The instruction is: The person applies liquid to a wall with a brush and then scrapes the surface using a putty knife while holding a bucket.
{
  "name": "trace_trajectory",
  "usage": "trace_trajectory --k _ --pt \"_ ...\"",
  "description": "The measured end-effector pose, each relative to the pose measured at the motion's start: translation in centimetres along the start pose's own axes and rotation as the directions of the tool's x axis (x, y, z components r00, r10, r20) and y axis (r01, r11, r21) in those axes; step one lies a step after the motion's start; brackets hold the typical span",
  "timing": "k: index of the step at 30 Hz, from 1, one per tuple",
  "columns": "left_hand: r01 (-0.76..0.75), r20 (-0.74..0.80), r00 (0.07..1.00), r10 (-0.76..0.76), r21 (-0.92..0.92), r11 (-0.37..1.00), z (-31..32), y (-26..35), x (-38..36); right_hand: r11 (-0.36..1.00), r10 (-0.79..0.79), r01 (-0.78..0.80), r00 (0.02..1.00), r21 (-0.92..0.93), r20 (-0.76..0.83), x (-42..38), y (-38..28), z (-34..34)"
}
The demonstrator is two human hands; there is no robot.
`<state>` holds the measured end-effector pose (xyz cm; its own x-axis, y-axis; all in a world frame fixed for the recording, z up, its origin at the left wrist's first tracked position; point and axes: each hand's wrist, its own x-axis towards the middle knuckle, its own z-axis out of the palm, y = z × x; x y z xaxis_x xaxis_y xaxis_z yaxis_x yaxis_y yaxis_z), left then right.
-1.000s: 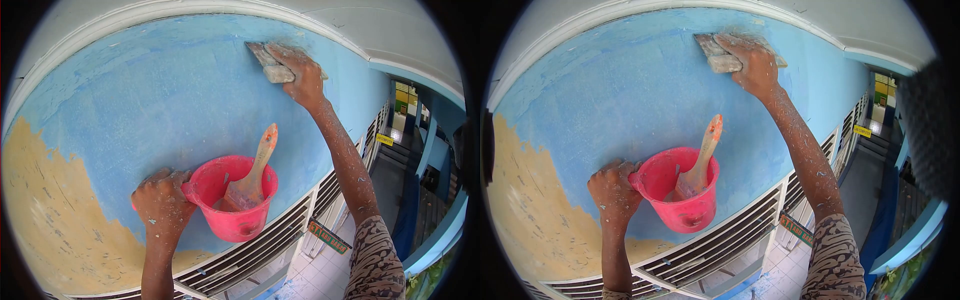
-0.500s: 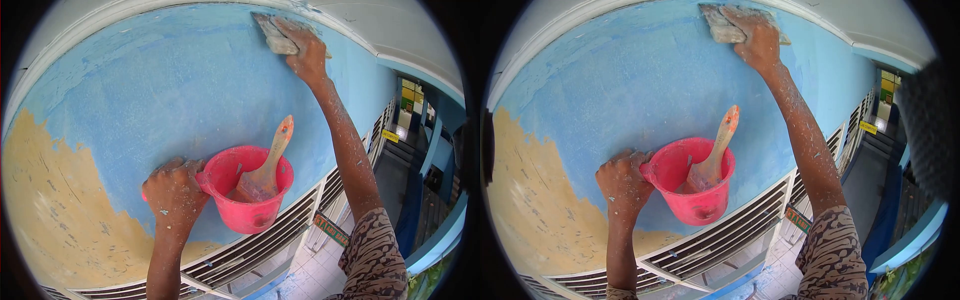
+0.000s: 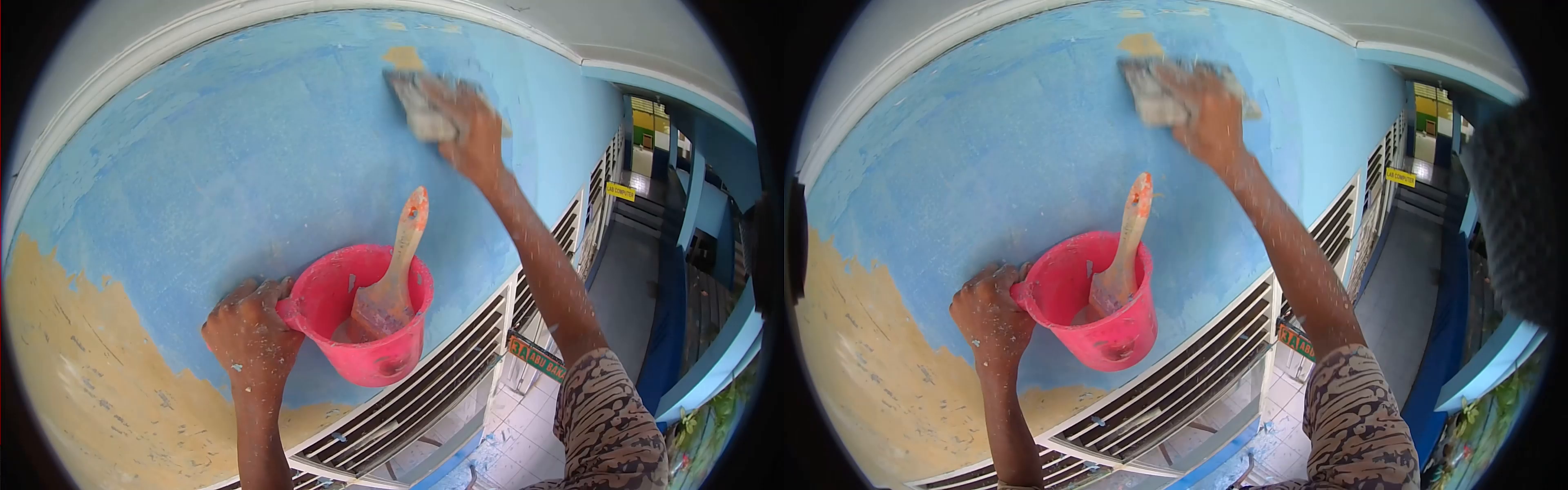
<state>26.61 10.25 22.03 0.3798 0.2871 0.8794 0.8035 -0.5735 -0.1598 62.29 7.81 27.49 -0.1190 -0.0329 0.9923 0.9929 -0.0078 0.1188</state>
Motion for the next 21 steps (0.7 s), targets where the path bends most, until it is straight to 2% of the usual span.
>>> trace_trajectory --k 2,3,4,6,8,9,11,12,13,14,15,17,18,19,20,21 --pt "0.005 -0.01 1.0 -0.005 0.003 1.0 0.0 -0.1 0.0 0.999 -0.027 0.027 1.0 0.042 0.003 -8.2 -1.0 -0.7" --pt "0.005 -0.007 1.0 -0.005 0.005 1.0 0.0 -0.1 0.0 1.0 0.026 -0.026 0.998 -0.008 0.06 -12.7 -1.6 -1.1" --pt "0.005 -0.004 1.0 -0.005 0.006 1.0 0.0 -0.1 0.0 1.0 0.013 -0.013 0.999 0.0 0.033 -15.5 -1.9 -1.7" --pt "-0.004 -0.016 1.0 0.005 0.013 1.0 0.2 -0.1 0.0 0.999 0.037 -0.037 0.999 0.012 0.013 -16.9 0.1 -1.7" --pt "-0.014 -0.023 1.0 0.015 0.028 1.0 0.0 -0.1 0.0 0.999 0.042 -0.041 0.998 0.014 -0.044 -15.8 2.0 -1.4" --pt "0.016 0.003 1.0 -0.016 -0.007 1.0 -0.3 0.2 0.1 1.0 0.011 -0.012 0.997 -0.007 -0.083 -12.7 4.4 -0.8" --pt "0.047 0.042 0.998 -0.045 -0.046 0.998 -0.3 0.4 0.1 0.998 0.051 -0.047 0.992 0.038 -0.118 -6.8 9.8 0.4" --pt "0.025 0.006 1.0 -0.025 -0.002 1.0 -0.1 0.3 0.2 1.0 -0.011 0.012 0.982 0.0 -0.186 -3.3 12.6 1.1" --pt "0.0 -0.024 1.0 0.001 0.044 0.999 0.0 0.2 0.2 0.999 0.019 -0.013 0.982 0.032 -0.189 0.0 14.2 0.8" --pt "-0.01 -0.015 1.0 0.011 0.042 0.999 0.1 0.1 0.3 0.99 0.14 -0.14 0.987 0.0 -0.076 2.5 14.3 -0.3" --pt "-0.008 -0.024 1.0 0.009 0.054 0.999 0.1 0.1 0.4 0.989 0.15 -0.151 0.986 -0.007 -0.072 1.9 14.4 -0.2" --pt "-0.002 -0.028 1.0 0.004 0.054 0.999 -0.1 0.3 0.1 1.0 0.025 -0.027 0.992 -0.013 -0.124 0.2 15.0 -0.1" --pt "-0.001 -0.021 1.0 0.002 0.052 0.999 -0.1 0.3 0.2 0.998 0.067 -0.066 0.996 0.022 -0.059 -2.1 14.9 -0.5" --pt "0.0 -0.01 1.0 0.001 0.052 0.999 -0.2 0.4 0.2 0.995 0.039 -0.039 0.999 0.094 0.001 -5.5 14.8 -0.9" --pt "-0.006 -0.01 1.0 0.007 0.049 0.999 -0.2 0.4 0.2 0.993 0.006 -0.004 1.0 0.119 -0.014 -8.7 12.6 -1.5" --pt "-0.004 -0.025 1.0 0.005 0.045 0.999 -0.1 0.4 0.2 0.996 0.073 -0.071 0.997 0.058 -0.034 -12.6 10.0 -1.7"
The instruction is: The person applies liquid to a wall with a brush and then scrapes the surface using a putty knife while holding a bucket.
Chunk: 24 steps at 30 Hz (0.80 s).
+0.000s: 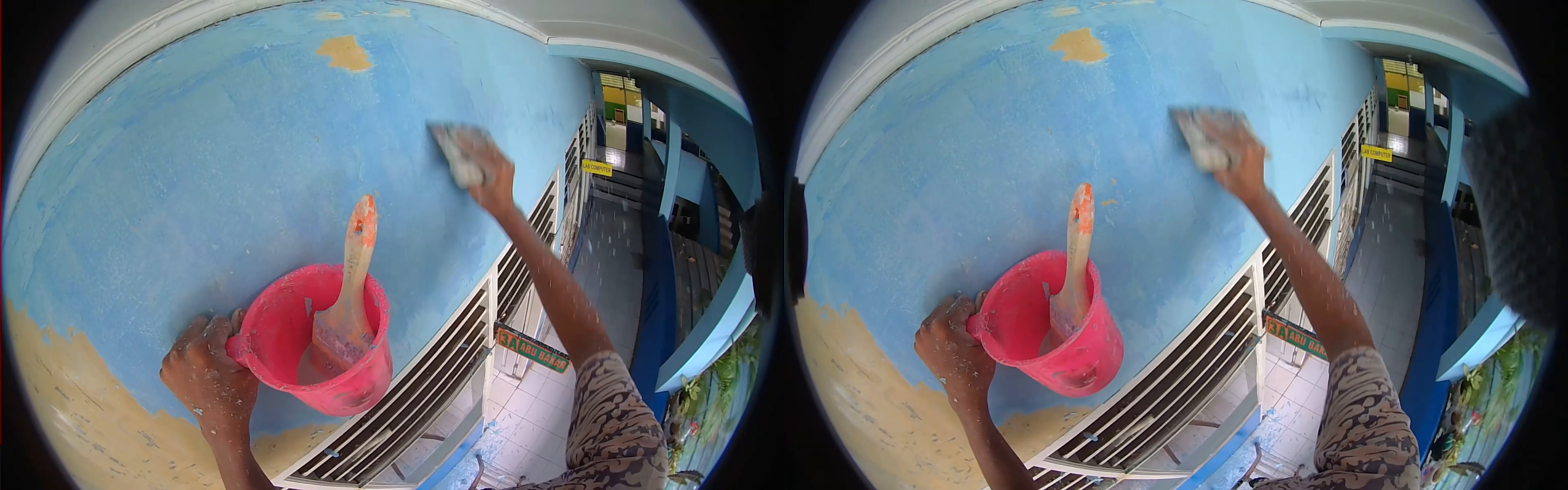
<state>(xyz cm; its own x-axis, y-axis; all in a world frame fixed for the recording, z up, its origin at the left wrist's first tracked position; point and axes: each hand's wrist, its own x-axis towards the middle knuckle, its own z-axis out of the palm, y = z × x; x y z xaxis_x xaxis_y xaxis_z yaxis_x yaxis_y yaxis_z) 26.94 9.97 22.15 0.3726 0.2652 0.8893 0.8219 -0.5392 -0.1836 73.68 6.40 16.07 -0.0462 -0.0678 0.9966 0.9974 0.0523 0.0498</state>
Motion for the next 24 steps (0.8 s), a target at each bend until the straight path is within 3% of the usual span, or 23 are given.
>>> trace_trajectory --k 3,6,7,9,11,13,15,16,18,19,24 --pt "-0.012 -0.027 1.0 0.012 -0.012 1.0 0.2 -0.1 -0.1 0.997 0.063 -0.058 0.991 -0.051 0.118 -10.3 -3.2 -1.7" --pt "-0.035 -0.044 0.998 0.035 0.004 0.999 0.3 -0.3 -0.2 0.995 0.006 -0.004 1.0 -0.1 0.013 -10.0 0.0 -0.2" --pt "-0.033 -0.04 0.999 0.033 0.023 0.999 0.4 -0.3 -0.1 0.999 0.019 -0.024 0.994 -0.045 -0.11 -6.8 1.4 0.6" --pt "0.0 -0.026 1.0 0.0 -0.005 1.0 0.2 0.1 0.0 1.0 -0.021 0.017 0.987 -0.025 -0.157 0.6 5.2 1.8" --pt "0.029 0.0 1.0 -0.029 -0.032 0.999 0.2 0.3 0.0 0.987 -0.103 0.076 0.974 -0.139 -0.201 8.2 9.9 2.8" --pt "0.034 -0.01 0.999 -0.035 -0.085 0.996 0.3 0.2 0.0 0.987 -0.035 0.008 0.986 -0.163 -0.163 13.9 11.2 2.4" --pt "0.009 -0.006 1.0 -0.009 -0.06 0.998 0.2 0.3 0.2 0.984 0.022 -0.05 0.986 -0.172 -0.165 14.5 12.3 2.7" --pt "0.003 -0.009 1.0 -0.003 -0.042 0.999 0.2 0.3 0.1 0.989 0.043 -0.067 0.984 -0.132 -0.172 13.5 11.7 2.5" --pt "0.0 -0.002 1.0 0.0 -0.04 0.999 0.4 0.1 0.0 0.981 -0.191 0.185 0.969 -0.051 -0.16 7.6 12.1 2.3" --pt "0.006 -0.01 1.0 -0.006 -0.036 0.999 0.4 0.0 -0.1 0.995 -0.089 0.096 0.984 0.038 -0.156 3.8 8.6 1.7" --pt "-0.032 -0.048 0.998 0.031 -0.012 0.999 0.5 -0.3 -0.2 0.989 0.121 -0.115 0.991 -0.092 0.057 -17.0 -0.7 -0.8"
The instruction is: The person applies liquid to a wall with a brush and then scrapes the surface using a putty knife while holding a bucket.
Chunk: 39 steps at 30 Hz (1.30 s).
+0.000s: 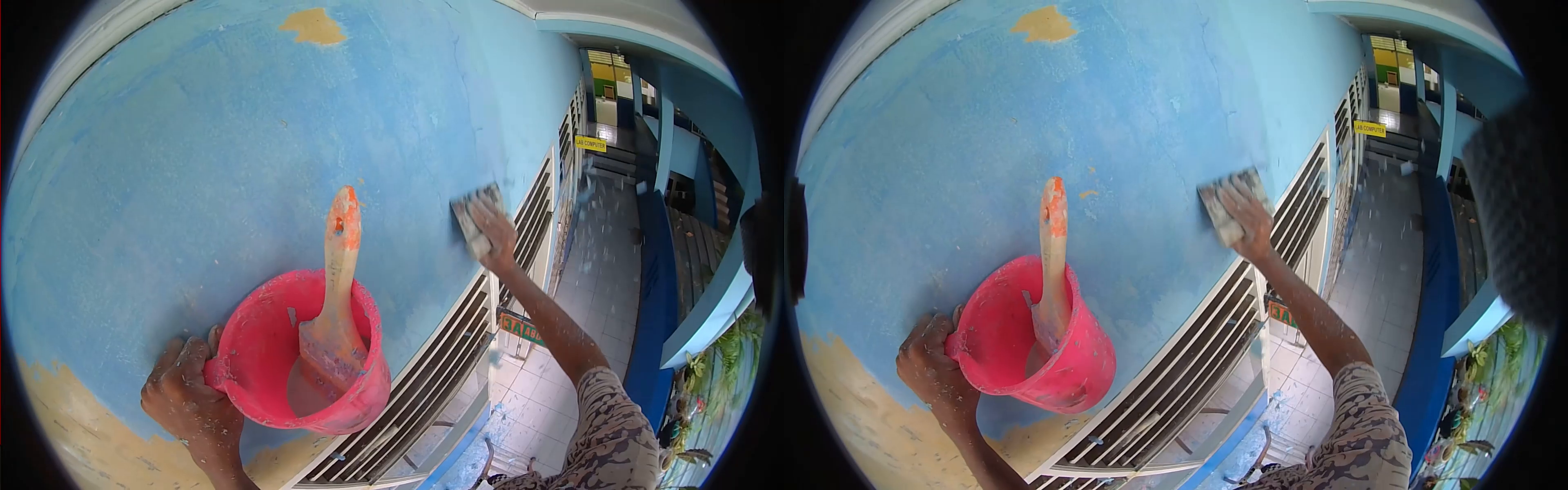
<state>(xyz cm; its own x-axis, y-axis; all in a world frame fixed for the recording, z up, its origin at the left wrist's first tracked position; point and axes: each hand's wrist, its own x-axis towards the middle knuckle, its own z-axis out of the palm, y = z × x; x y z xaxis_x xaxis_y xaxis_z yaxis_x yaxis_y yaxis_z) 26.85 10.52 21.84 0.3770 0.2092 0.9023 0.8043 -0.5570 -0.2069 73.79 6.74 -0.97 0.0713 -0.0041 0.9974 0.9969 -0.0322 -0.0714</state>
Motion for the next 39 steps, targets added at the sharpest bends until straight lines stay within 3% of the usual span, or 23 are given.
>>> trace_trajectory --k 2,3,4,5,7,9,10,11,13,14,15,17,18,20,21,23,26,28,30,32,34,38,39 --pt "0.015 0.026 1.0 -0.015 0.013 1.0 -0.1 0.2 0.0 0.998 -0.036 0.036 0.999 -0.042 0.01 0.3 0.0 -1.2" --pt "0.024 0.044 0.999 -0.024 0.002 1.0 -0.1 0.2 0.0 0.999 -0.032 0.035 0.997 0.042 -0.075 1.7 1.1 -0.7" --pt "0.037 0.06 0.998 -0.037 -0.008 0.999 -0.1 0.1 -0.1 0.991 -0.024 0.045 0.987 0.127 -0.16 4.6 3.5 0.4" --pt "0.038 0.059 0.998 -0.038 -0.007 0.999 -0.2 0.2 0.0 1.0 -0.014 0.018 0.984 0.02 -0.179 8.3 5.2 1.3" --pt "0.046 0.05 0.998 -0.045 -0.023 0.999 -0.2 0.3 0.1 0.996 -0.081 0.085 0.965 0.007 -0.249 17.8 8.6 2.0" --pt "0.048 0.039 0.998 -0.047 -0.022 0.999 0.1 0.3 -0.1 0.993 -0.027 0.002 0.976 -0.117 -0.214 26.6 10.8 1.2" --pt "0.046 0.023 0.999 -0.045 -0.024 0.999 0.2 0.3 0.0 0.972 0.069 -0.111 0.978 -0.207 -0.198 29.9 12.1 1.1" --pt "0.033 0.037 0.999 -0.032 -0.023 0.999 0.2 0.4 0.1 0.969 0.086 -0.127 0.977 -0.21 -0.193 30.6 12.6 1.3" --pt "0.067 0.038 0.997 -0.067 -0.001 0.998 0.0 0.4 0.1 0.921 0.271 -0.315 0.941 -0.229 -0.203 30.6 12.3 1.7" --pt "0.069 0.048 0.996 -0.069 -0.013 0.997 0.0 0.4 0.0 0.947 0.157 -0.201 0.97 -0.25 -0.184 28.2 10.1 1.4" --pt "0.069 0.039 0.997 -0.068 -0.013 0.998 0.1 0.2 -0.1 0.943 0.212 -0.236 0.97 -0.234 -0.121 25.0 7.8 0.9" --pt "0.067 0.028 0.997 -0.066 -0.024 0.997 0.3 0.1 -0.2 0.981 0.161 -0.164 0.986 -0.1 -0.04 16.6 1.2 -0.6" --pt "0.064 0.027 0.998 -0.064 -0.003 0.998 0.4 0.0 -0.2 0.964 0.252 -0.246 0.967 -0.1 0.046 11.8 -2.8 -1.3" --pt "0.058 0.026 0.998 -0.059 0.021 0.998 0.2 0.0 -0.2 0.97 0.242 -0.241 0.964 -0.019 0.108 3.6 -10.1 -2.7" --pt "0.065 0.045 0.997 -0.066 0.02 0.998 0.1 0.0 -0.2 0.967 0.255 -0.248 0.956 -0.063 0.143 0.7 -11.9 -2.8" --pt "0.072 0.062 0.995 -0.073 0.02 0.997 0.1 0.1 -0.2 0.961 0.269 -0.254 0.947 -0.106 0.176 -0.2 -12.8 -2.8" --pt "0.051 0.032 0.998 -0.051 0.004 0.999 0.4 -0.3 -0.1 0.855 0.519 -0.514 0.848 -0.071 0.105 2.0 -12.0 -1.9" --pt "0.036 0.031 0.999 -0.036 0.005 0.999 0.4 -0.4 -0.2 0.742 0.649 -0.669 0.731 0.038 0.209 3.6 -12.1 -3.5" --pt "0.041 0.067 0.997 -0.041 -0.008 0.999 0.0 -0.1 0.1 0.7 0.688 -0.714 0.667 -0.016 0.286 3.6 -12.0 -3.3" --pt "0.034 0.112 0.993 -0.031 -0.02 0.999 -0.3 -0.4 -0.3 0.869 0.486 -0.476 0.872 -0.132 0.055 1.6 -13.2 -0.9" --pt "0.064 0.1 0.993 -0.065 0.016 0.998 -0.1 -1.0 -0.6 0.838 0.544 -0.533 0.83 -0.114 0.123 -0.1 -17.0 -1.1" --pt "0.066 0.099 0.993 -0.067 0.015 0.998 -0.3 -1.1 -1.0 0.927 0.357 -0.337 0.928 -0.164 0.109 -4.0 -20.0 -1.0" --pt "0.067 0.117 0.991 -0.069 0.018 0.998 -0.4 -1.1 -1.0 0.885 0.456 -0.442 0.886 -0.145 0.08 -4.2 -18.4 -0.6"
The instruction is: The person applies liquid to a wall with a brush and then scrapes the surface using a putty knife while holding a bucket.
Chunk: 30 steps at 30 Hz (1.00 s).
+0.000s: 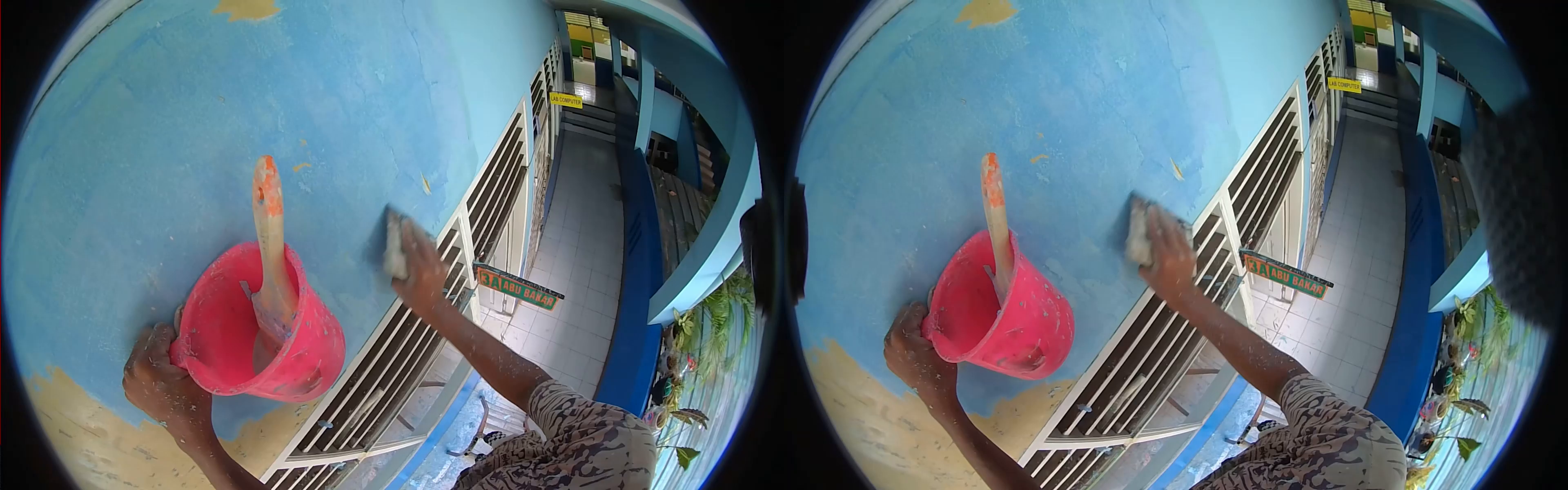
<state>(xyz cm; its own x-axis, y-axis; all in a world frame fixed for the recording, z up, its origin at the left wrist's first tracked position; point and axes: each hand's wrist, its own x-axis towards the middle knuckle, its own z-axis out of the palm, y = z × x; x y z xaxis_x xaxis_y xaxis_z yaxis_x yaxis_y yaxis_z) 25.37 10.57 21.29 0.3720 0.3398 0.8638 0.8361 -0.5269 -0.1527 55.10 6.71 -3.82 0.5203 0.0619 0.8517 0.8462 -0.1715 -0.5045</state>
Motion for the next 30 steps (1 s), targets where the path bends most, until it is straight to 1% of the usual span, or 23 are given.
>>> trace_trajectory --k 1,3,4,5,7,8,10,11,12,13,15,16,17,20,21,22,23,25,26,27,28,29,30 --pt "0.003 0.02 1.0 -0.003 0.006 1.0 0.0 -0.1 0.0 0.993 0.11 -0.11 0.994 0.034 -0.007 1.6 1.9 0.5" --pt "0.001 -0.005 1.0 -0.001 0.011 1.0 0.3 -0.4 -0.1 0.943 0.333 -0.332 0.941 0.033 -0.049 6.4 7.0 1.3" --pt "-0.012 -0.025 1.0 0.012 0.011 1.0 0.5 -0.5 -0.1 0.942 0.334 -0.336 0.939 -0.005 -0.08 8.6 9.9 1.5" --pt "-0.018 -0.023 1.0 0.019 0.019 1.0 0.6 -0.6 -0.1 0.945 0.3 -0.312 0.947 -0.103 -0.12 10.3 13.1 1.7" --pt "0.0 -0.01 1.0 0.001 0.016 1.0 0.5 -0.5 -0.1 0.882 0.424 -0.419 0.905 -0.215 -0.028 13.9 16.8 0.7" --pt "0.005 0.0 1.0 -0.005 0.019 1.0 0.4 -0.5 -0.1 0.883 0.423 -0.416 0.906 -0.219 -0.017 13.5 17.0 1.1" --pt "-0.037 -0.001 0.999 0.037 0.037 0.999 0.2 -0.3 -0.1 0.95 0.277 -0.297 0.943 -0.096 -0.183 11.2 17.1 1.8" --pt "-0.042 -0.002 0.999 0.042 0.034 0.999 0.1 -0.3 -0.1 0.954 0.19 -0.221 0.969 -0.203 -0.159 8.4 16.4 2.6" --pt "-0.03 -0.007 1.0 0.03 0.028 0.999 0.2 -0.3 -0.1 0.955 0.289 -0.292 0.956 -0.056 -0.056 6.5 11.4 0.9" --pt "-0.018 -0.008 1.0 0.018 0.02 1.0 0.2 -0.3 -0.1 0.947 0.317 -0.313 0.947 0.069 -0.057 3.9 7.4 0.7" --pt "-0.025 -0.004 1.0 0.025 0.017 1.0 0.2 -0.3 -0.2 0.997 -0.02 0.023 0.999 0.072 -0.046 -1.3 2.9 -0.1" --pt "-0.021 -0.006 1.0 0.021 0.019 1.0 0.2 -0.3 -0.2 0.998 -0.009 0.008 1.0 0.057 0.03 -2.7 1.6 -0.5" --pt "-0.028 -0.011 1.0 0.028 0.016 0.999 0.2 -0.4 -0.3 0.999 -0.006 0.005 1.0 0.054 0.022 -2.4 2.1 -0.3" --pt "-0.027 0.02 0.999 0.027 0.025 0.999 0.2 -0.7 -0.1 0.986 0.152 -0.146 0.986 0.076 -0.066 0.2 3.7 0.1" --pt "-0.025 0.012 1.0 0.025 0.025 0.999 0.2 -0.7 -0.1 0.978 0.203 -0.196 0.974 0.071 -0.098 1.5 5.9 0.9" --pt "-0.022 0.006 1.0 0.022 0.024 0.999 0.2 -0.7 -0.2 0.971 0.237 -0.226 0.951 0.078 -0.198 3.1 8.8 1.8" --pt "-0.024 0.014 1.0 0.024 0.026 0.999 0.6 -0.8 -0.2 0.953 0.302 -0.299 0.928 0.046 -0.217 5.3 11.8 2.2" --pt "0.012 0.008 1.0 -0.012 0.016 1.0 0.8 -0.9 -0.2 0.917 0.372 -0.39 0.911 -0.08 -0.179 9.0 17.2 2.3" --pt "0.014 0.023 1.0 -0.015 0.024 1.0 0.7 -0.9 -0.2 0.901 0.405 -0.424 0.897 -0.087 -0.179 10.0 20.8 2.9" --pt "-0.022 0.028 0.999 0.021 0.044 0.999 0.5 -0.8 -0.1 0.859 0.463 -0.492 0.865 -0.142 -0.194 10.8 23.3 3.0" --pt "-0.053 0.027 0.998 0.052 0.059 0.997 0.4 -0.8 -0.1 0.859 0.476 -0.496 0.866 -0.13 -0.153 11.1 22.3 2.5" --pt "-0.044 0.033 0.999 0.042 0.061 0.997 0.3 -0.9 -0.2 0.859 0.486 -0.498 0.867 -0.12 -0.113 11.1 21.1 1.7" --pt "-0.033 0.041 0.999 0.031 0.064 0.997 0.4 -0.9 -0.3 0.897 0.422 -0.431 0.901 -0.099 -0.102 9.6 19.1 1.6"
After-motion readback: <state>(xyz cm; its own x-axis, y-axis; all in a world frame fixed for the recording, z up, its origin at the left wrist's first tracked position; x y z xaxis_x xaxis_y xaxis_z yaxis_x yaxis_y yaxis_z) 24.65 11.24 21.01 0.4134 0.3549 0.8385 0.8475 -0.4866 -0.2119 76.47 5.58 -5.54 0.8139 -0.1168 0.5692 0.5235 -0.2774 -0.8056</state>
